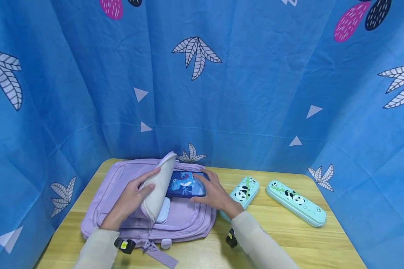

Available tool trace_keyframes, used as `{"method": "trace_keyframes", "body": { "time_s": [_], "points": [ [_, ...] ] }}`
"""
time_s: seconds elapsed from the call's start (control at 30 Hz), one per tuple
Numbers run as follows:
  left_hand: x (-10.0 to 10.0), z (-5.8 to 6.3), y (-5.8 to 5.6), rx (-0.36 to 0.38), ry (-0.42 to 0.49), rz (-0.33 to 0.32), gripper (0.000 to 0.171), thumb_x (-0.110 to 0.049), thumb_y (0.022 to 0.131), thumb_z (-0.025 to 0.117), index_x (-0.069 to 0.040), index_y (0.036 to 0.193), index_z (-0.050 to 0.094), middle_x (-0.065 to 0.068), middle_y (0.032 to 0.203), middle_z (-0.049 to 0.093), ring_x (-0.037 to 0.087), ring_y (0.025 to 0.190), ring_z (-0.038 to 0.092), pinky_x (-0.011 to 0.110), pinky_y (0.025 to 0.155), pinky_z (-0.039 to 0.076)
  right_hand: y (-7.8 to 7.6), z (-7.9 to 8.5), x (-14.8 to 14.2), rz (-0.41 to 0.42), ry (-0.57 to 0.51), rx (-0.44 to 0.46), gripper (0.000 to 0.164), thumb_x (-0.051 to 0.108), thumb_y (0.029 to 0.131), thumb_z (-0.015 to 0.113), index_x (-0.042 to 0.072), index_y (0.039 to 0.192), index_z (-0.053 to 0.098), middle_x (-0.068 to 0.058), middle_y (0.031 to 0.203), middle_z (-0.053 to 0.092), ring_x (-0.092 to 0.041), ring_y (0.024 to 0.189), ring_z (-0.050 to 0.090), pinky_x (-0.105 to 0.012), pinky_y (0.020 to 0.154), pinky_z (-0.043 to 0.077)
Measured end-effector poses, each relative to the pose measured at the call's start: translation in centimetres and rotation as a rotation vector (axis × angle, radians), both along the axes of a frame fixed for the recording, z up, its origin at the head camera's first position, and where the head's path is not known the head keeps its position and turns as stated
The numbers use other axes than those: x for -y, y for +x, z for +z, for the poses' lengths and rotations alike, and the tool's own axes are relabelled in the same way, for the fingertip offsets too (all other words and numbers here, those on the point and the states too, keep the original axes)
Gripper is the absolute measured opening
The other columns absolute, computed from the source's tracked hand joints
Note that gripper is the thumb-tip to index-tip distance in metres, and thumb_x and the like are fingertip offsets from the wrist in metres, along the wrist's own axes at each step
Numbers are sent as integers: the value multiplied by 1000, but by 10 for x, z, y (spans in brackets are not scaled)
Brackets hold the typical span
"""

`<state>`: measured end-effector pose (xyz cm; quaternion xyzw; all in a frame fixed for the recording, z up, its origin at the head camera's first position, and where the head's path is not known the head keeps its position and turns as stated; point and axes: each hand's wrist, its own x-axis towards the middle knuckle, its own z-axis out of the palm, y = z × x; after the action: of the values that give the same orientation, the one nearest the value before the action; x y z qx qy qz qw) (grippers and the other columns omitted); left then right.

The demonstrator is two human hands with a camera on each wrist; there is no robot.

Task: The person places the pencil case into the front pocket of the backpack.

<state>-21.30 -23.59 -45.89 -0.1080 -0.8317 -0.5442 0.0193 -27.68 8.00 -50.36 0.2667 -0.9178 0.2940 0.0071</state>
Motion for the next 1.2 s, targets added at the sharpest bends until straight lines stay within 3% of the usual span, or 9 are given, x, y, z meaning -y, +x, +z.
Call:
{"method": "trace_keyframes", "body": {
  "time_s": [0.2,0.33,0.63,0.8,1.0,1.2],
  "points": [
    [1,-1,0,-12,4,-4,52,-11,112,57,-18,164,52,15,174,42,38,159,40,20,112,43,4,-3,-20,-20,-35,33,92,43,88,92,20,165,48,-13,181,24,-43,166,24,-67,128,31],
    [2,-1,1,-20,6,-7,52,-11,112,57,-17,163,53,15,173,44,38,158,42,15,108,42,7,-5,-38,-39,-56,39,89,41,91,89,21,167,46,-12,179,30,-42,165,28,-67,129,31],
    [3,-1,1,-24,-9,-1,51,-13,112,58,-18,163,54,16,172,45,39,159,41,13,110,38,10,-11,-60,-55,-94,-62,67,32,98,83,16,158,57,-7,161,58,-33,152,51,-57,126,41],
    [3,-3,0,-10,4,-5,51,-14,113,57,-19,163,53,14,173,44,37,161,37,15,115,35,11,-14,-61,-81,-125,-62,62,32,98,82,19,155,61,-6,158,62,-32,151,53,-58,125,42],
    [3,-4,0,-27,-7,-9,51,-15,113,57,-18,163,53,15,172,45,39,159,40,24,116,41,13,-16,-60,-123,-129,-49,62,33,99,82,20,155,61,-7,158,62,-33,151,53,-60,125,42],
    [2,-5,-1,-2,4,-6,51,-15,113,57,-20,164,52,14,174,42,38,160,38,11,109,37,14,-16,-58,-130,-139,-64,61,32,98,84,17,153,63,-10,156,64,-35,149,54,-60,123,43]
  ]
}}
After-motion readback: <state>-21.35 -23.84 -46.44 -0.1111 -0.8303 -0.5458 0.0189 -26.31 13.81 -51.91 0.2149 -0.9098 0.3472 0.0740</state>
